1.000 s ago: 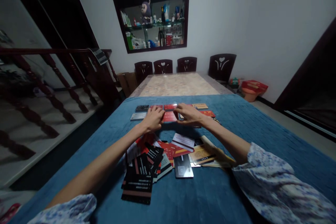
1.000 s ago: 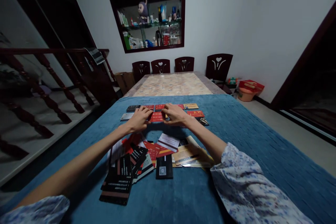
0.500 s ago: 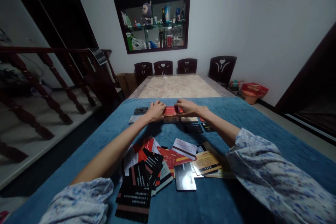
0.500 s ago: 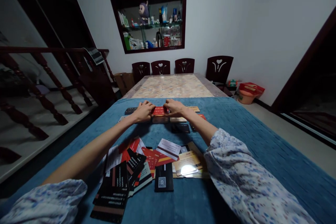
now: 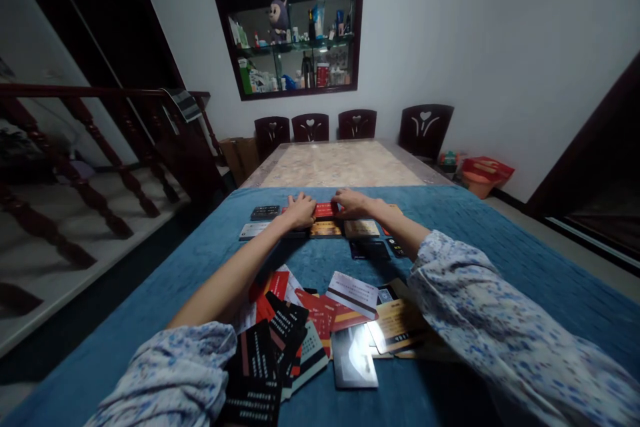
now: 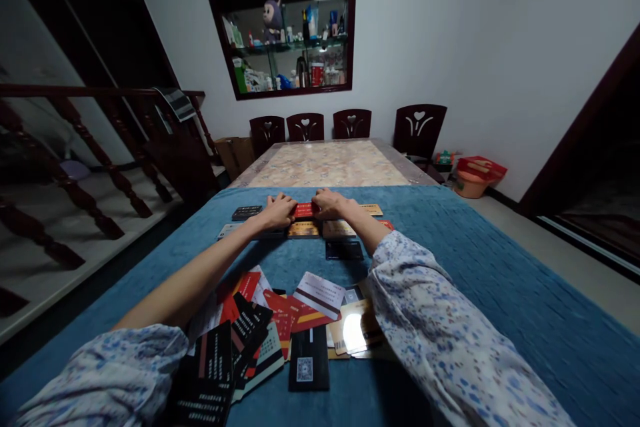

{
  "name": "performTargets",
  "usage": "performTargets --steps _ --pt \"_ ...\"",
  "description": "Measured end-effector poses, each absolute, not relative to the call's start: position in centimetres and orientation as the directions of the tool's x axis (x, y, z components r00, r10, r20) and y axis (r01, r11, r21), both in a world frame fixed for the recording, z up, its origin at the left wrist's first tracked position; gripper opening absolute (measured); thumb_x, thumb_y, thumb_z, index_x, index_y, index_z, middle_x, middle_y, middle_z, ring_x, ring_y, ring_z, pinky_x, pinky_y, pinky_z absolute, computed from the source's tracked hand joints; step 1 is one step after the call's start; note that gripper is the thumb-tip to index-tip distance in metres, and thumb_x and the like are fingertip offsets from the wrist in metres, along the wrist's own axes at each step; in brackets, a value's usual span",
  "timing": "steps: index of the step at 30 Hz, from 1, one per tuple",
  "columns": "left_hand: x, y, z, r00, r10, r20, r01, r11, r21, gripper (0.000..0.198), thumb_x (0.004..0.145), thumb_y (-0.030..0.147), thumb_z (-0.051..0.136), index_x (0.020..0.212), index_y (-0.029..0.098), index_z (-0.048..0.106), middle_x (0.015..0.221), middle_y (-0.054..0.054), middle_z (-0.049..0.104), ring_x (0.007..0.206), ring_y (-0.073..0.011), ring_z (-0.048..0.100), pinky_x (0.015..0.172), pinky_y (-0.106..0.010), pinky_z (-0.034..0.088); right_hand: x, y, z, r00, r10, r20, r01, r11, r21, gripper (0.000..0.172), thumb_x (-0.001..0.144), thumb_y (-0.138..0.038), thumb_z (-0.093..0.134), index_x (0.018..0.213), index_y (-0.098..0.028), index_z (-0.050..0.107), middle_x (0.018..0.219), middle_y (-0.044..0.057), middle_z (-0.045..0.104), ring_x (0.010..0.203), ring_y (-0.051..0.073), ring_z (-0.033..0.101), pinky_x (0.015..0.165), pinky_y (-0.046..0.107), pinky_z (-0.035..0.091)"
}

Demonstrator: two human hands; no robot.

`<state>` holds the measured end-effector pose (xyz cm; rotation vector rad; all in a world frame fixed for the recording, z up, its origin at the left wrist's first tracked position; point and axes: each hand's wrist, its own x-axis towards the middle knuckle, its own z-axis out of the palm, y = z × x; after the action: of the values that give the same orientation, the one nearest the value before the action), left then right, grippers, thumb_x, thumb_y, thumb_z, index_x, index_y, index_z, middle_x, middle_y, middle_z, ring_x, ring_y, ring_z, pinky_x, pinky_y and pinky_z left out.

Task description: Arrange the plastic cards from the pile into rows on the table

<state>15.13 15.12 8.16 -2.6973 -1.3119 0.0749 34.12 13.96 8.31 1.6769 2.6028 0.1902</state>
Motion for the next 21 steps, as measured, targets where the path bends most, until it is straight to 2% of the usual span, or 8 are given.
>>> performTargets --steps 7,14,21 --pt "15.8 16.7 7.4 0.588 0.809 -0.024 0.804 -0.587 -0.097 0.030 0.084 0.017 0.048 0.111 0.017 0.062 0.124 -0.017 0.060 0.124 -0.0352 0.042 0.102 -0.063 0.032 34.0 15.0 8.5 -0.342 0.939 -0.045 0.931 0.345 0.122 0.039 0.078 -0.034 0.064 0.115 -0.019 0.068 0.122 0.015 0.063 0.117 0.032 0.053 0.077 0.032 0.048" --pt "16.0 17.7 6.7 0.568 0.820 -0.076 0.815 -0.573 -0.084 0.031 0.083 0.016 0.047 0.110 0.019 0.062 0.124 -0.015 0.061 0.122 -0.0344 0.042 0.101 -0.064 0.033 34.0 15.7 7.9 -0.310 0.943 -0.121 0.943 0.321 0.087 0.038 0.078 -0.031 0.062 0.114 -0.021 0.068 0.114 0.013 0.070 0.115 0.034 0.054 0.079 0.036 0.048" --pt "16.1 18.1 7.0 0.565 0.817 -0.113 0.813 -0.575 -0.090 0.030 0.078 0.017 0.053 0.106 0.018 0.065 0.125 -0.015 0.059 0.123 -0.0345 0.041 0.103 -0.064 0.032 33.7 16.1 7.8 -0.287 0.948 -0.135 0.947 0.302 0.112 0.039 0.076 -0.032 0.064 0.112 -0.019 0.071 0.118 0.014 0.069 0.116 0.033 0.054 0.081 0.036 0.049"
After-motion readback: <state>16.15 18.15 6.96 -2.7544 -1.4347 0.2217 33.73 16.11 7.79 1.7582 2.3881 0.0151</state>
